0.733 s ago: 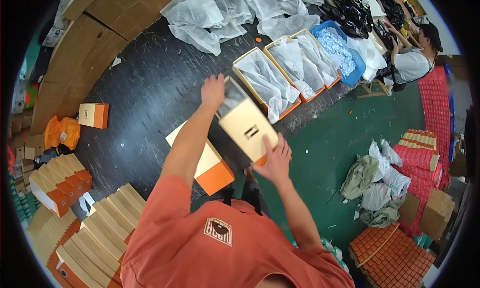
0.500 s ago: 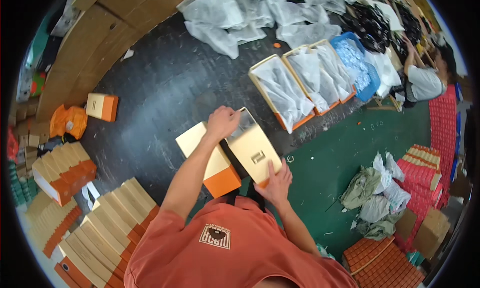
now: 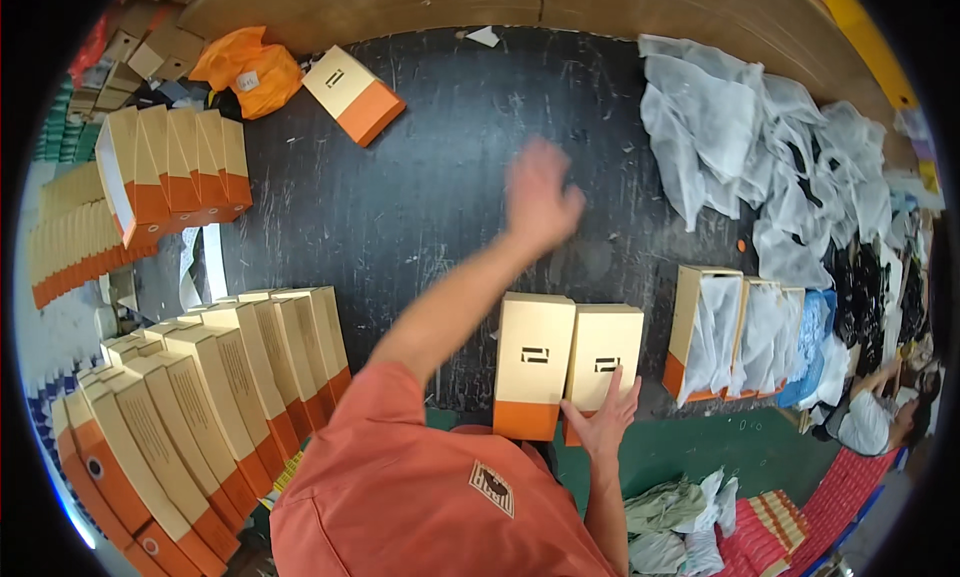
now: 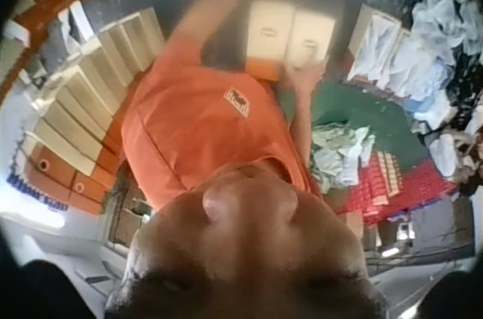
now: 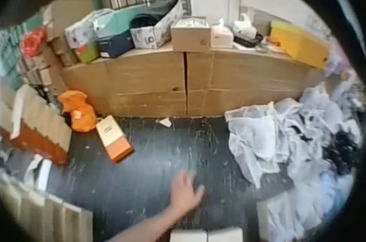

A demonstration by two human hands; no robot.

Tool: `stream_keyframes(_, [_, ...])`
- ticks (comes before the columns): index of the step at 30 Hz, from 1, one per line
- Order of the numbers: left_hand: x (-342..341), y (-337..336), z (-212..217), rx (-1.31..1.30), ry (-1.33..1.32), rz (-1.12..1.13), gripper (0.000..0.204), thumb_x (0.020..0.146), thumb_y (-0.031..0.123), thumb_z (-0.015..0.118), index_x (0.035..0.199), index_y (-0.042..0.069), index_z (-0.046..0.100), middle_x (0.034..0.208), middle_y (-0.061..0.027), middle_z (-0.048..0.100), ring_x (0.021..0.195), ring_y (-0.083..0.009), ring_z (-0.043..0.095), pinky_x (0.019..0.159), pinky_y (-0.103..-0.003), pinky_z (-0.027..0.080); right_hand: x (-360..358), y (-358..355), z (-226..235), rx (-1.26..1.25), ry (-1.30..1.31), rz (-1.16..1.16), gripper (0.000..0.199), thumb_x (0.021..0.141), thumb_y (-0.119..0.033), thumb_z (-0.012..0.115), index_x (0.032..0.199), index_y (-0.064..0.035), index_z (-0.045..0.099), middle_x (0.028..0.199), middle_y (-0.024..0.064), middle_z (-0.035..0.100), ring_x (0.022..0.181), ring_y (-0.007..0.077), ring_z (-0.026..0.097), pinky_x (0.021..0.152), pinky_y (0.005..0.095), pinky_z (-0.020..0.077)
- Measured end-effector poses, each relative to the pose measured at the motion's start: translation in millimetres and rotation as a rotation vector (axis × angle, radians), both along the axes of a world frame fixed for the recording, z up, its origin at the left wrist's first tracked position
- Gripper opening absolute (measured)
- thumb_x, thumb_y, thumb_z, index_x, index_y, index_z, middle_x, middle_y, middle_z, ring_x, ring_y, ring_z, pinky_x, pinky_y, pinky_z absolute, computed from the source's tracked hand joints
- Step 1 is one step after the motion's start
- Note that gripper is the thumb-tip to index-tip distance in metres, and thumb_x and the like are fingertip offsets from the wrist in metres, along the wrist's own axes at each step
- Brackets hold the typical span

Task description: The person places white tissue paper into small orange and beige shoe boxes on a table. They then close the boxes and stack them into neat piles. The person repeats this process, handling multiple boxes and organizing them into larger stacks.

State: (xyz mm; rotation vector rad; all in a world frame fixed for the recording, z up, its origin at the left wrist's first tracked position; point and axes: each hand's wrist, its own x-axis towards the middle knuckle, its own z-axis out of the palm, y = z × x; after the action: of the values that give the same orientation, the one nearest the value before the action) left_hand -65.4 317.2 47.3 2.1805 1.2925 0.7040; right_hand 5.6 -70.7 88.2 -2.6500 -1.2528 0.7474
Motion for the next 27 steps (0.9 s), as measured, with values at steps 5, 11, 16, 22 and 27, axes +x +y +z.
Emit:
stream_keyframes(5, [-178.4, 206.4, -38.4, -0.319, 0.387, 1.079, 0.13, 0.073, 0.081, 0.067, 0.164, 0.006, 0.014, 0.167, -0.0321, 0.008, 0.152, -0.0542, 0.014, 0.118, -0.072, 0.012, -27.9, 17.7, 3.2, -0.092, -0.017, 0.036, 0.136, 0.063, -0.067, 0.088, 0.164, -0.0071, 0.019, 0.158, 0.0429, 0.012, 0.143, 0.0598, 0.024, 0.112, 0.0662, 0.0294])
stream_keyframes(11, [-231.8, 235.3, -40.4, -0.613, 0.284, 1.098, 0.14, 0.063, 0.076, 0.078, 0.165, 0.007, 0.011, 0.165, -0.0316, 0.014, 0.15, -0.0505, 0.023, 0.12, -0.064, 0.024, -37.8, 23.8, 3.6, -0.096, 0.008, 0.073, 0.13, 0.067, -0.064, 0.087, 0.163, -0.0063, 0.021, 0.157, 0.0418, 0.015, 0.141, 0.0591, 0.027, 0.112, 0.0663, 0.0303])
stream_keyframes(16, [-179.7, 151.4, -3.9, -0.616, -0.415, 0.548, 0.118, 0.073, 0.042, 0.087, 0.16, -0.003, 0.022, 0.144, -0.0292, 0.052, 0.136, -0.036, 0.052, 0.111, -0.041, 0.045, -32.5, 43.1, 19.2, 0.102, 0.077, 0.139, 0.102, 0.081, -0.046, 0.082, 0.16, -0.0044, 0.031, 0.155, 0.0371, 0.029, 0.141, 0.0539, 0.034, 0.114, 0.0617, 0.0312])
stream_keyframes(22, [-38.7, -118.1, 136.4, -0.207, -0.192, -0.142, 0.128, 0.064, 0.037, 0.096, 0.16, 0.001, 0.02, 0.153, -0.0256, 0.032, 0.144, -0.0412, 0.037, 0.118, -0.047, 0.036, 34.4, 115.0, 111.3, 0.837, 1.132, -0.485, 0.103, 0.091, -0.002, 0.071, 0.166, -0.012, 0.002, 0.154, 0.0235, 0.041, 0.133, 0.0313, 0.053, 0.107, 0.0435, 0.0482])
stream_keyframes(27, [47.9, -260.7, 99.9, -0.888, -0.553, -0.398, 0.11, 0.082, 0.034, 0.086, 0.162, 0.0, 0.017, 0.156, -0.0282, 0.038, 0.14, -0.0387, 0.046, 0.115, -0.048, 0.039, 139.4, -3.5, 106.3, 1.122, 0.548, -0.551, 0.08, 0.093, 0.003, 0.065, 0.163, -0.0028, 0.025, 0.157, 0.014, 0.046, 0.134, 0.0207, 0.054, 0.113, 0.0353, 0.0431])
